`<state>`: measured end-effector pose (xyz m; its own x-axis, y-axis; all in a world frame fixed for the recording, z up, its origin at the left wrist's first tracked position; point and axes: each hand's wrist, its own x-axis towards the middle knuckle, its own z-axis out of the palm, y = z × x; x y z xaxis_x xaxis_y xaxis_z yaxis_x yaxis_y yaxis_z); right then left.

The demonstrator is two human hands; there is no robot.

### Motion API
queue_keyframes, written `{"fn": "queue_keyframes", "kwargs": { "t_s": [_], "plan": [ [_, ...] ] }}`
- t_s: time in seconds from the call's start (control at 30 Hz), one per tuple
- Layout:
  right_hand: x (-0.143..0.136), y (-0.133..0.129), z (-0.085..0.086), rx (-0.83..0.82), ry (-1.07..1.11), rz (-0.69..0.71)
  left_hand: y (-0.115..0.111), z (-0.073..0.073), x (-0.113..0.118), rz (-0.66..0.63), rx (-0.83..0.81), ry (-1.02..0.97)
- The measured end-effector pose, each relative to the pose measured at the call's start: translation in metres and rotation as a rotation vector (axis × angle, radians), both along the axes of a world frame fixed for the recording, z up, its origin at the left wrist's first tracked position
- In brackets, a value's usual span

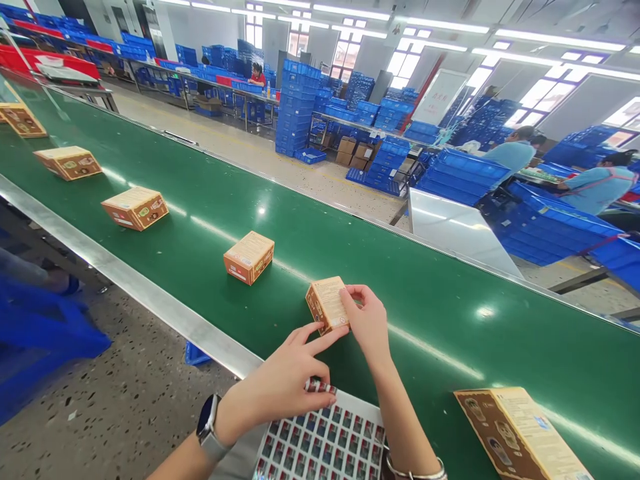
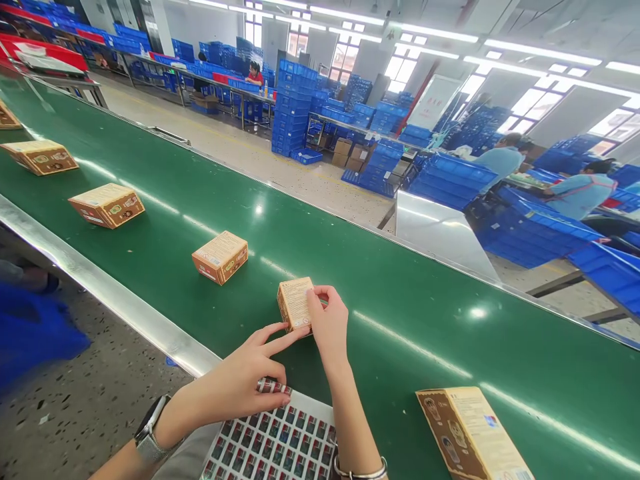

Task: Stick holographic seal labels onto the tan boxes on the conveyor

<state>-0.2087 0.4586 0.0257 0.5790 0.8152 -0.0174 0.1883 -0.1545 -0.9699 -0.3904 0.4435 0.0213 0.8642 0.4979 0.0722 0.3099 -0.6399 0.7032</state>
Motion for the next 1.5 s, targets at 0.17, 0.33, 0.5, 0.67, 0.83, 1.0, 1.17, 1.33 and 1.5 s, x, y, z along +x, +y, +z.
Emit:
{"fn": "queue_keyframes", "kwargs": {
  "t_s": [0.17,0.33,0.5,0.67,0.83,1.0,1.17,1.33,1.5],
  "plan": [
    [0.011,-0.001,0.006,-0.016,-0.092,-0.055,-0.002,0.002,0.007,-0.026,0.006,-0.012],
    [0.034,-0.001,0.002,-0.008,-0.13,-0.075,-0.004,0.003,0.01,-0.052,-0.012,-0.042],
    [0.039,-0.047,0.013,0.035,-0.174,-0.091,-0.014,0.01,-0.005,0.01,-0.227,-0.074],
    [0.013,-0.115,0.032,0.06,-0.407,0.225,-0.022,0.022,-0.011,0.16,-0.452,0.032],
    [-0.01,-0.141,0.024,0.062,-0.589,0.478,-0.026,0.026,-0.008,0.213,-0.689,-0.039],
    [-0.007,-0.138,0.019,0.11,-0.774,0.499,-0.024,0.026,-0.012,0.225,-0.691,-0.012],
    [-0.005,-0.136,0.012,0.181,-0.956,0.483,-0.023,0.022,-0.013,0.279,-0.655,0.012],
    [-0.008,-0.135,0.006,0.277,-1.082,0.526,-0.025,0.02,-0.012,0.294,-0.65,-0.001],
    [-0.01,-0.135,0.013,0.303,-0.846,0.519,-0.02,0.017,-0.016,0.365,-0.632,-0.03]
  ]
}}
